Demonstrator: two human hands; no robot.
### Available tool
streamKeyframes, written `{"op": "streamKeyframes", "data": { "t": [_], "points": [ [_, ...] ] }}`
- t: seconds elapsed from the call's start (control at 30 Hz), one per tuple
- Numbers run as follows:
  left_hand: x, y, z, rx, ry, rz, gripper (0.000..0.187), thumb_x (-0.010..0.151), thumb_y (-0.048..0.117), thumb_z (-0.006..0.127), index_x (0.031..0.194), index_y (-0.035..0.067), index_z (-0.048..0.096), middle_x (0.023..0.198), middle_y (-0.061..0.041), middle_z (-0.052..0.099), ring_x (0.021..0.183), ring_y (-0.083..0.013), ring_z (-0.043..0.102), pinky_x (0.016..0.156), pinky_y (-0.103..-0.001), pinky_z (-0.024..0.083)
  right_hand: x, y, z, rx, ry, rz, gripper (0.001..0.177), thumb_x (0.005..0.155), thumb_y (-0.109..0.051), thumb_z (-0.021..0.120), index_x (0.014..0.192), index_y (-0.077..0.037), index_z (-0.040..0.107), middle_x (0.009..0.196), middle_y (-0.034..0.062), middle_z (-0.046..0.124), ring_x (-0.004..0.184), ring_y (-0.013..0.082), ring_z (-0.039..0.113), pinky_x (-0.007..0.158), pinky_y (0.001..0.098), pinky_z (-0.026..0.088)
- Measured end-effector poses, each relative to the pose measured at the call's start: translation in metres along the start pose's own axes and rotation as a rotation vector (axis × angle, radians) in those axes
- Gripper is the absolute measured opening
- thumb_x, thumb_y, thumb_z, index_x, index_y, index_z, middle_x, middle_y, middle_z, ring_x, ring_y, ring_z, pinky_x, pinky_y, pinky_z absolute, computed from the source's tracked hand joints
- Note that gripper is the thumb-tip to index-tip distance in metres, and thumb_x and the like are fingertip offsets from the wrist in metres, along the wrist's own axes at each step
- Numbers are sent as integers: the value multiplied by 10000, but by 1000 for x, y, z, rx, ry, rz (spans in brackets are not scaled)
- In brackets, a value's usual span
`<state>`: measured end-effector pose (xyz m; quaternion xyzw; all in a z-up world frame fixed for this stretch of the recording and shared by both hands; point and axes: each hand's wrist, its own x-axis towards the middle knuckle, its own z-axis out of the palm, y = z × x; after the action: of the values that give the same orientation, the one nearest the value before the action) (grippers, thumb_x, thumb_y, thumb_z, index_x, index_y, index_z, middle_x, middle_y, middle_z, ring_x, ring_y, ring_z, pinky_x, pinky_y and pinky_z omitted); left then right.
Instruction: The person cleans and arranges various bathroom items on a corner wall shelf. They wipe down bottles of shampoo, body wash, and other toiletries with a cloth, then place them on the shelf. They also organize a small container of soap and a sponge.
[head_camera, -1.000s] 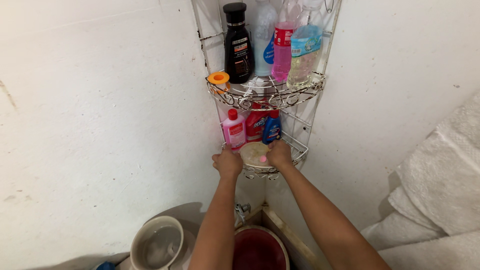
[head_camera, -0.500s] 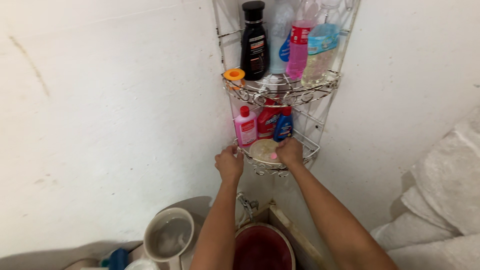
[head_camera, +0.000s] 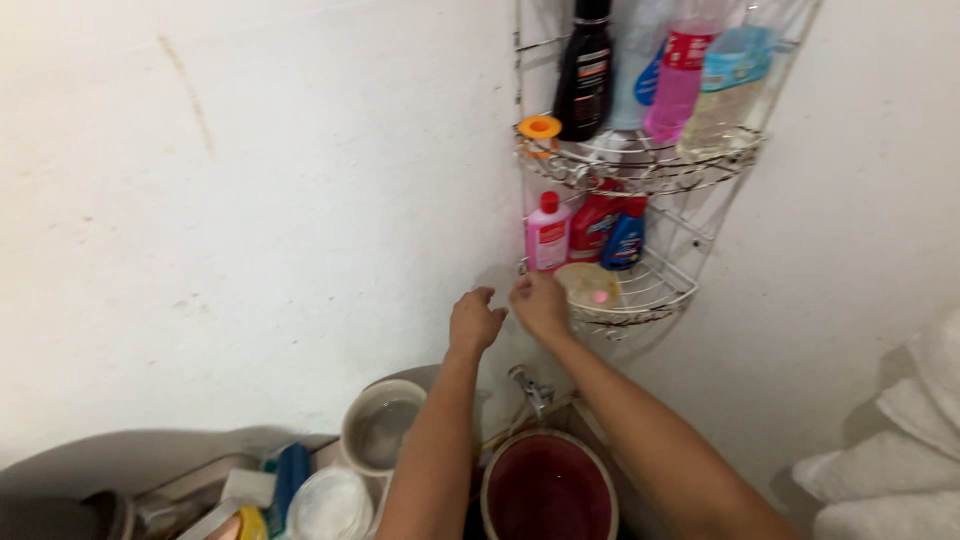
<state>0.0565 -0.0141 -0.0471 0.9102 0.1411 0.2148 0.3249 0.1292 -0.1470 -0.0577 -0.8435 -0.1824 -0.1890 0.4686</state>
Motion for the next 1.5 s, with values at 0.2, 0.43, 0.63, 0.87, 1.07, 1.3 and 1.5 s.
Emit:
{"op": "streamKeyframes", "data": {
  "t": [0.2,0.43,0.63,0.87,1.07,1.3,1.5],
  "points": [
    [-25,-80,-58,111,-155,-162,412,789,306,821,1135,93,755,1079,-130,759,1042,-300,716,934,-393,560,-65,-58,64,156,-336,105,172,802,-188,776,894,-46,749,810,121,753,694,234,722,655,370,582],
    [-72,-184,-133,193,-113,-315,393,735,224,847,1096,85,776,1108,-158,750,1077,-304,712,954,-381,561,-121,-135,112,304,-750,337,166,852,-151,743,942,-12,729,726,80,724,509,179,677,480,339,567],
    [-115,-263,-173,241,-165,-455,310,733,144,784,1037,84,791,1099,-167,745,1078,-316,710,956,-376,562,-174,-171,159,316,-905,330,84,872,-72,719,884,-15,659,632,105,665,445,204,637,442,356,530],
    [-163,-363,-164,499,-267,-433,214,816,115,692,981,23,792,1113,-236,719,1090,-374,688,951,-430,555,-229,-219,178,-5,-1030,247,82,878,-32,663,897,20,724,718,183,732,571,281,748,555,414,632],
    [-198,-369,-170,430,-274,-496,239,838,36,653,1062,5,730,1152,-257,694,1118,-400,669,951,-448,552,-256,-229,191,-407,-947,-56,189,835,18,656,983,32,773,1027,290,706,994,403,717,835,455,595],
    [-214,-347,-175,354,-285,-659,242,866,9,651,1085,-9,750,1201,-267,686,1174,-381,662,1003,-428,542,-284,-213,203,-379,-932,-119,193,840,34,604,940,22,769,1041,292,708,1006,423,704,854,475,583],
    [-222,-347,-170,349,-266,-663,231,902,29,635,1096,-17,752,1197,-264,691,1166,-373,672,1004,-423,542,-297,-215,193,-366,-950,-182,208,857,48,563,928,50,759,1006,300,705,969,432,717,821,487,589]
  ]
}}
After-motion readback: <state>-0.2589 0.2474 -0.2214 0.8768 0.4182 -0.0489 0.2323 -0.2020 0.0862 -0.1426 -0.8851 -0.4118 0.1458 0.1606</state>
